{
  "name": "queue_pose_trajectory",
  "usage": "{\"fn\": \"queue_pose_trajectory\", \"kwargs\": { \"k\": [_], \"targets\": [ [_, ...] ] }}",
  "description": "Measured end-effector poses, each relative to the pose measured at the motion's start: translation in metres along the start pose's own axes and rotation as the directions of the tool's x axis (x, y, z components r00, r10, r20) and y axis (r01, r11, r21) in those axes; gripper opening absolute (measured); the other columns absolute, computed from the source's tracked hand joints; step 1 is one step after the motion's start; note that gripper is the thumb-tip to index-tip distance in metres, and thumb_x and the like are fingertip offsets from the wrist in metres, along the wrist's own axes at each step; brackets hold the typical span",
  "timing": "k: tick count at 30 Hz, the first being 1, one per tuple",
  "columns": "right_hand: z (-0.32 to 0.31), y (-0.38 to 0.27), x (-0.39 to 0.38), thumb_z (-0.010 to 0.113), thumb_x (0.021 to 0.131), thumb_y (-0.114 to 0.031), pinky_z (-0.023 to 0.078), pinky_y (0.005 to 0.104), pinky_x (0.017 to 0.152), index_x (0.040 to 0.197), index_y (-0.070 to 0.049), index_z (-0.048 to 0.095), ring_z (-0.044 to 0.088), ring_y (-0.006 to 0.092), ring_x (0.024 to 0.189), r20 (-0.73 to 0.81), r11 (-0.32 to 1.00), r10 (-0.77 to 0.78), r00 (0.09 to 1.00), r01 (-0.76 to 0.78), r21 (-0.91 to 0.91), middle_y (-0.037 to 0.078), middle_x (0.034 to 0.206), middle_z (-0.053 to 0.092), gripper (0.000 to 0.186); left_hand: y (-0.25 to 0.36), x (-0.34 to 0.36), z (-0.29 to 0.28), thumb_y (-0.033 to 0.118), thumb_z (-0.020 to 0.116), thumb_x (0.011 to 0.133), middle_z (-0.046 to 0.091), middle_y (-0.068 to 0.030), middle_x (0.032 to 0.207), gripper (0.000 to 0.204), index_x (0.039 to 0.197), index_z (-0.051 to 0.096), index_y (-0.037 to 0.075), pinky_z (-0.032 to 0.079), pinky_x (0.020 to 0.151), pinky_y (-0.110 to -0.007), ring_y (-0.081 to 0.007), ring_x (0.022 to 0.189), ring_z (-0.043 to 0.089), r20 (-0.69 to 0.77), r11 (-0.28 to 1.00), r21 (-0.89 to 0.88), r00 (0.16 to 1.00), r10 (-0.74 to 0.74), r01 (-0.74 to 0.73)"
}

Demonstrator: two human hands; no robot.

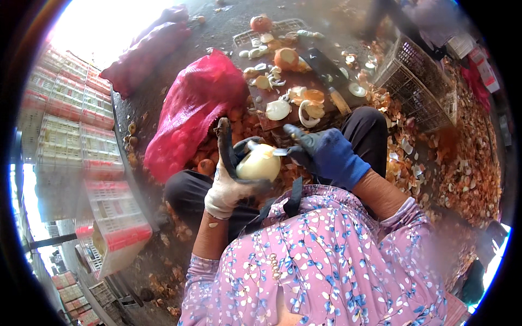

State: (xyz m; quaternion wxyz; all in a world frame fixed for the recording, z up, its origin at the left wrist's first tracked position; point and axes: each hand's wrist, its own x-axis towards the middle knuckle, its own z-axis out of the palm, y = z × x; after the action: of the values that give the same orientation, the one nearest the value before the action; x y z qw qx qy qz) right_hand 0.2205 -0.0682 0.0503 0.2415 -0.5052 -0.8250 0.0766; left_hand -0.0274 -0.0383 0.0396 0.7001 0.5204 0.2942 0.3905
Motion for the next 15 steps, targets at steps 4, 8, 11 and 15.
{"fn": "queue_pose_trajectory", "kwargs": {
  "k": [4, 8, 11, 15],
  "targets": [
    [0.038, 0.018, -0.016, 0.049, 0.099, -0.048, 0.051, 0.0353, 0.06, 0.114, -0.002, 0.065, 0.058, 0.0173, 0.055, -0.012, 0.721, 0.319, 0.948, -0.235, 0.652, 0.01, 0.069, 0.062, 0.051, 0.012, 0.001, 0.005, 0.008, 0.091, 0.057, 0.045, -0.0163, 0.139, 0.139, 0.156, -0.005, 0.025, 0.048, 0.099, -0.04, -0.0258, 0.124, 0.051, 0.014, 0.994, -0.105, 1.0, 0.028, -0.026],
    [0.044, -0.004, -0.009, 0.055, 0.097, -0.047, 0.04, 0.0232, 0.047, 0.113, -0.004, 0.065, 0.05, 0.007, 0.051, 0.317, 0.195, 0.367, 0.874, -0.406, 0.893, -0.003, 0.067, 0.054, 0.047, 0.008, 0.006, 0.0, 0.01, 0.092, 0.058, 0.041, -0.0174, 0.143, 0.138, 0.156, -0.005, 0.025, 0.047, 0.1, -0.041, -0.0269, 0.128, 0.047, 0.061, 0.992, -0.076, 0.993, 0.103, -0.098],
    [0.036, -0.019, 0.011, 0.06, 0.096, -0.038, 0.037, 0.0217, 0.044, 0.108, -0.005, 0.065, 0.048, 0.0052, 0.049, 0.383, 0.087, 0.446, 0.809, -0.465, 0.881, -0.003, 0.065, 0.052, 0.036, 0.007, 0.004, 0.001, 0.014, 0.091, 0.059, 0.039, -0.0199, 0.145, 0.136, 0.156, -0.002, 0.024, 0.046, 0.101, -0.043, -0.03, 0.128, 0.047, 0.074, 0.982, -0.161, 0.991, 0.108, -0.095],
    [0.032, -0.028, 0.024, 0.063, 0.095, -0.031, 0.036, 0.0211, 0.044, 0.098, -0.006, 0.065, 0.048, 0.0038, 0.049, 0.446, -0.053, 0.425, 0.787, -0.47, 0.881, -0.004, 0.062, 0.052, 0.026, 0.007, 0.001, 0.001, 0.029, 0.084, 0.061, 0.042, -0.0247, 0.142, 0.124, 0.157, 0.005, 0.021, 0.046, 0.102, -0.049, -0.037, 0.124, 0.052, 0.028, 0.91, -0.414, 1.0, 0.009, 0.003]
  ]
}}
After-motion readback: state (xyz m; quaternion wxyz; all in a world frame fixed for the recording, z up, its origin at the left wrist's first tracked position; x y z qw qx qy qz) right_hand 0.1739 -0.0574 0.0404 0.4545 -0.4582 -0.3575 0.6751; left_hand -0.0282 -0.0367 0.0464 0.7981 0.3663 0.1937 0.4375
